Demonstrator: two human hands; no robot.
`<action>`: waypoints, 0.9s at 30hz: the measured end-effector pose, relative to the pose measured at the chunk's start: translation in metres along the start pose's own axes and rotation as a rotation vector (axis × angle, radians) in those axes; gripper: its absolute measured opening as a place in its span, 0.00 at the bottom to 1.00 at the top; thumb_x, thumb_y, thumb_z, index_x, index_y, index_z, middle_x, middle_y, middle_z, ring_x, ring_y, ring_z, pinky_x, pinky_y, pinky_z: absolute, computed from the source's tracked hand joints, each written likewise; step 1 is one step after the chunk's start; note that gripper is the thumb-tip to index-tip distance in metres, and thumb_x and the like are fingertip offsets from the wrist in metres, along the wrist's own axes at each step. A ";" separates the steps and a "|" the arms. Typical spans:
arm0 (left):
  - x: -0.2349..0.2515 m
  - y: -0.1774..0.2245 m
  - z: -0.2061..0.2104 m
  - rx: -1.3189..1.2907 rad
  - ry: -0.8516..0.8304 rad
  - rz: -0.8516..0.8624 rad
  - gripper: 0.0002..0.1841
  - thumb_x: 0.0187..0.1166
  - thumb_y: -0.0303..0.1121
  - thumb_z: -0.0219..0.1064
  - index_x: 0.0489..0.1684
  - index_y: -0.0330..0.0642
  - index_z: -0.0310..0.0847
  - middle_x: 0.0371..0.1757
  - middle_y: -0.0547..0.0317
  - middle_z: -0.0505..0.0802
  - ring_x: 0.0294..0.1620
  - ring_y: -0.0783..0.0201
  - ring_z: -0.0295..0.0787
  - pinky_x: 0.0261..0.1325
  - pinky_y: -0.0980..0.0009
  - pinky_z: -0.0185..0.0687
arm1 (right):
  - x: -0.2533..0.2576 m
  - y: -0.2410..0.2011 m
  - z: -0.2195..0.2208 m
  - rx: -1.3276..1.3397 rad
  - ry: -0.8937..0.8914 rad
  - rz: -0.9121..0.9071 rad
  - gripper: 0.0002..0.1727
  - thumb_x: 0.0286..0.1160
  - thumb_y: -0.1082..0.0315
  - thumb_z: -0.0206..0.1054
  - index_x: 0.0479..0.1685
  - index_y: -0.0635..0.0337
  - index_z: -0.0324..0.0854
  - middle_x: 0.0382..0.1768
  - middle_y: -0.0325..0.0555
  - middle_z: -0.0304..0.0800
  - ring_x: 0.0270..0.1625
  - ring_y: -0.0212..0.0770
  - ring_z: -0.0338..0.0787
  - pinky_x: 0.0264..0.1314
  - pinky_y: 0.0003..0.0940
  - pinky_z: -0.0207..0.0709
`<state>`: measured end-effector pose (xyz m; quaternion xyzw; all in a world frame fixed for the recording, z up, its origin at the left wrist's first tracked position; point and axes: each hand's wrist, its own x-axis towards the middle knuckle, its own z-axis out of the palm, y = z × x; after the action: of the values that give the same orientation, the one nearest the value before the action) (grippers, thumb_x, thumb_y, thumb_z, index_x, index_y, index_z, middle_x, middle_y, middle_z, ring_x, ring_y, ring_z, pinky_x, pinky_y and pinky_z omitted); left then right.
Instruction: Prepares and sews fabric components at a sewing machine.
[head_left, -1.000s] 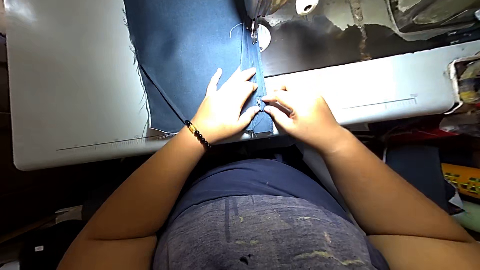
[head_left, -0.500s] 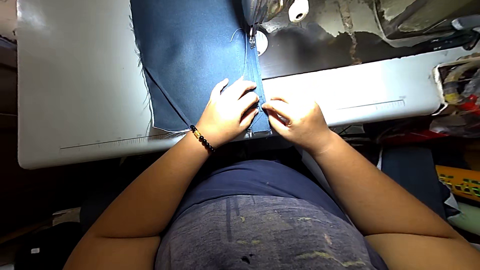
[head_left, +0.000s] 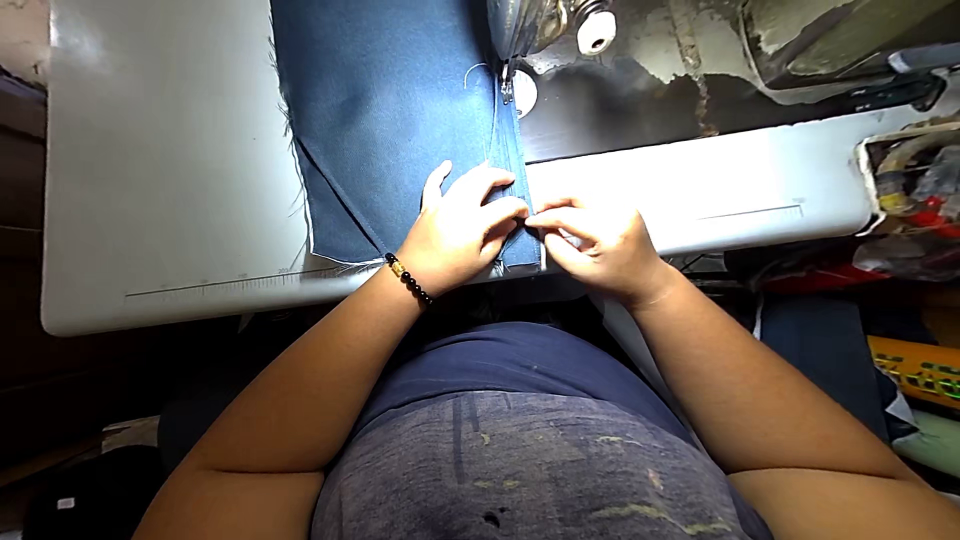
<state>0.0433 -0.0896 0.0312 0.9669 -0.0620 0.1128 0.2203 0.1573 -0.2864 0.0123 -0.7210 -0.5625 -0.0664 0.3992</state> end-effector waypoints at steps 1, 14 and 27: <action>0.000 0.000 0.000 -0.004 -0.007 -0.003 0.15 0.86 0.40 0.57 0.58 0.58 0.92 0.75 0.51 0.87 0.84 0.47 0.74 0.86 0.28 0.45 | 0.001 0.000 0.000 0.017 0.048 0.026 0.13 0.72 0.73 0.61 0.41 0.62 0.95 0.41 0.52 0.95 0.45 0.41 0.91 0.50 0.35 0.80; 0.000 -0.003 0.001 -0.049 0.012 -0.020 0.14 0.85 0.41 0.60 0.55 0.61 0.94 0.74 0.52 0.87 0.84 0.49 0.74 0.87 0.31 0.44 | 0.006 0.000 0.002 -0.037 0.009 0.068 0.14 0.72 0.71 0.60 0.41 0.58 0.95 0.39 0.50 0.91 0.46 0.44 0.87 0.52 0.40 0.74; 0.007 -0.003 -0.005 -0.101 -0.074 -0.109 0.16 0.82 0.44 0.63 0.59 0.50 0.89 0.79 0.58 0.83 0.85 0.59 0.72 0.89 0.36 0.42 | 0.011 0.007 -0.010 -0.070 -0.193 -0.034 0.15 0.78 0.68 0.60 0.45 0.57 0.95 0.50 0.51 0.92 0.56 0.50 0.89 0.59 0.49 0.79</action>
<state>0.0492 -0.0848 0.0362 0.9599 -0.0229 0.0615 0.2724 0.1708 -0.2849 0.0208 -0.7281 -0.6077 -0.0229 0.3164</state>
